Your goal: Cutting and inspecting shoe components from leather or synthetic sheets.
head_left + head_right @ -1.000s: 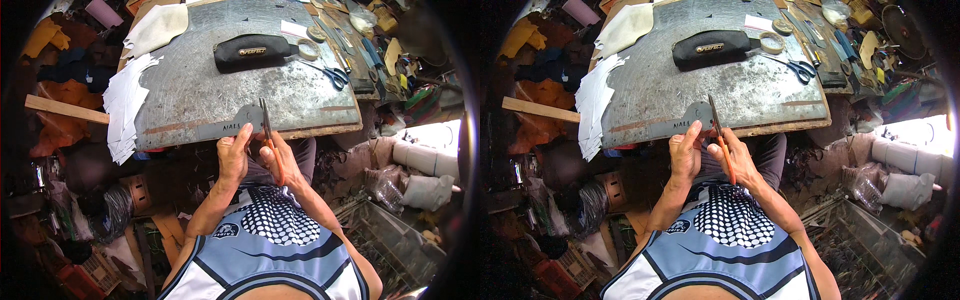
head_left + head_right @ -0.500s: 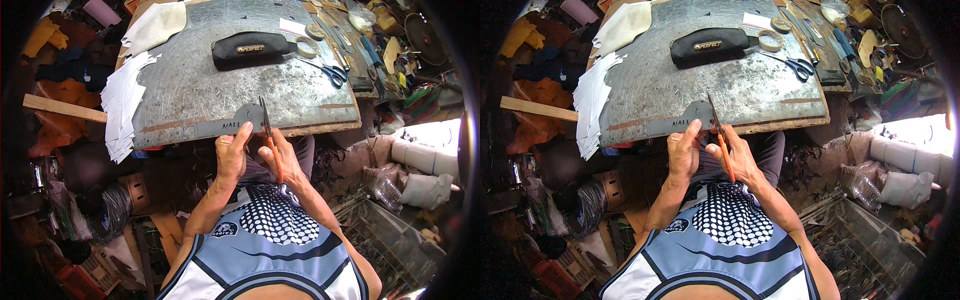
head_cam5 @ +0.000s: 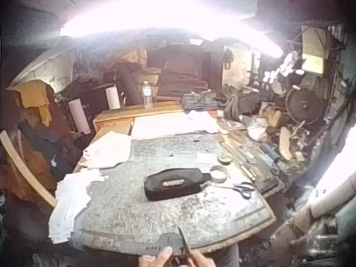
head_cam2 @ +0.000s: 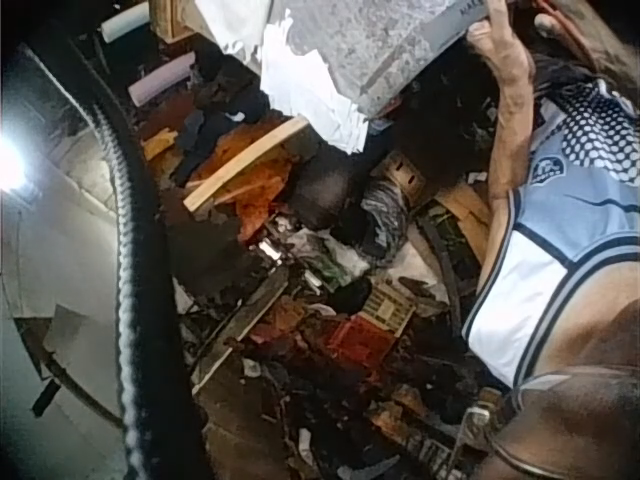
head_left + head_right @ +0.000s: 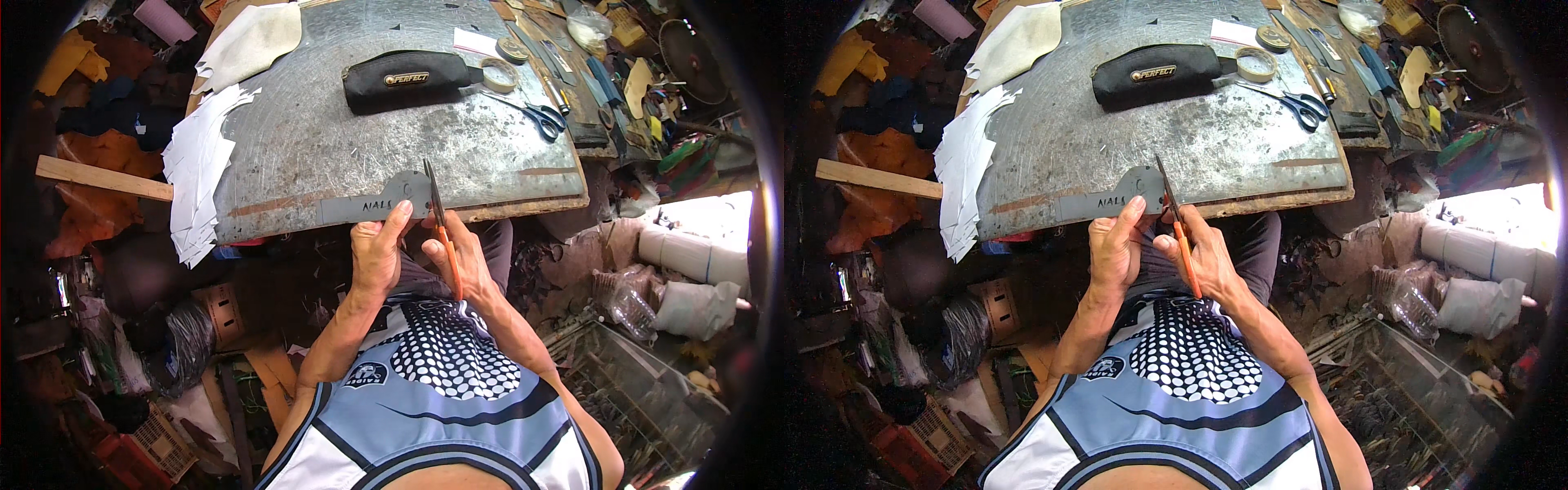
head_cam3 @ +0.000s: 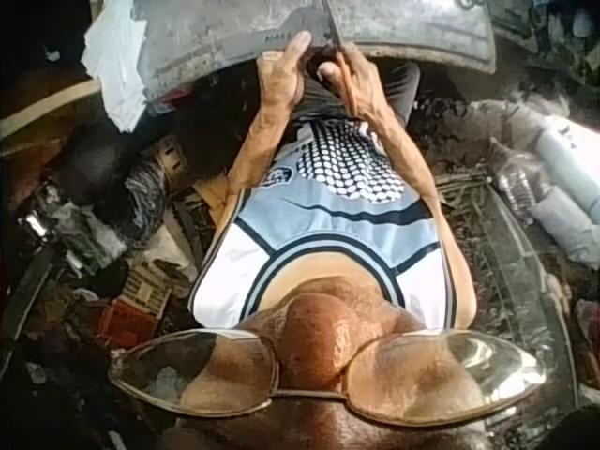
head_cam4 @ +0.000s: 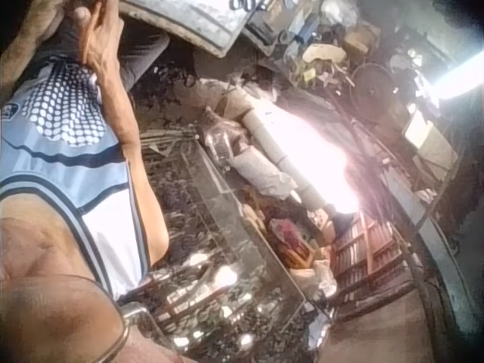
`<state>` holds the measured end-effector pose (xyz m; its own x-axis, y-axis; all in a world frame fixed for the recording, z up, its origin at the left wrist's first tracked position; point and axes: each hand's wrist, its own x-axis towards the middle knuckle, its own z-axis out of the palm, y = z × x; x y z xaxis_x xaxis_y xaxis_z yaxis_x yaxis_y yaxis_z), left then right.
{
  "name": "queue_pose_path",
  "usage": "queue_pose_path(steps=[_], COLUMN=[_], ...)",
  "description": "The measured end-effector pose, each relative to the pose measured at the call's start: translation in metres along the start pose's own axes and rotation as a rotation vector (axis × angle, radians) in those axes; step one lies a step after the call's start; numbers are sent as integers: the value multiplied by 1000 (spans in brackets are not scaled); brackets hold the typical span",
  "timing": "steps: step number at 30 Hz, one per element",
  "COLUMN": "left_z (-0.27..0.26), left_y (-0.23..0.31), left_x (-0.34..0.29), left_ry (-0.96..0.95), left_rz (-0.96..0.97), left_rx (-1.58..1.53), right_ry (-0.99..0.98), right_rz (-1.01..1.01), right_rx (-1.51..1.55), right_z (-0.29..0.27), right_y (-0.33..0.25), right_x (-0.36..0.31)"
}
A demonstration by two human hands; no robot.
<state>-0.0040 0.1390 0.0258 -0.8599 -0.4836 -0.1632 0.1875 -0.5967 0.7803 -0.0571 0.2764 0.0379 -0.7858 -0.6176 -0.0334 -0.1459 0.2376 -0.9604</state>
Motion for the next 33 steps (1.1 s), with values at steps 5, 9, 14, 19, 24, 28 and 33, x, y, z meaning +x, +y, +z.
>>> queue_pose_path(steps=[5,9,14,19,24,28,33], left_z=[1,3,7,6,5,8,5], left_y=[2,4,5,6,11,14,11], left_x=[-1,-2,-2,-2,0,-1,2], left_ry=[-8,-22,-19,-36,-65,-66,-58], left_rz=[3,-28,-31,-44,-77,-68,-66], left_rx=[0,-16,-24,-39,-42,-45,-37], right_ry=[11,9,15,-19,-30,-63,-76], right_rz=[0,-3,78,88,35,60,68], right_rx=[25,16,65,56,149,128,92], right_z=[0,-1,1,-4,-3,-5,-7], right_y=[-1,1,-1,3,5,4,0], right_x=[-1,-2,-5,-8,-6,-6,-4])
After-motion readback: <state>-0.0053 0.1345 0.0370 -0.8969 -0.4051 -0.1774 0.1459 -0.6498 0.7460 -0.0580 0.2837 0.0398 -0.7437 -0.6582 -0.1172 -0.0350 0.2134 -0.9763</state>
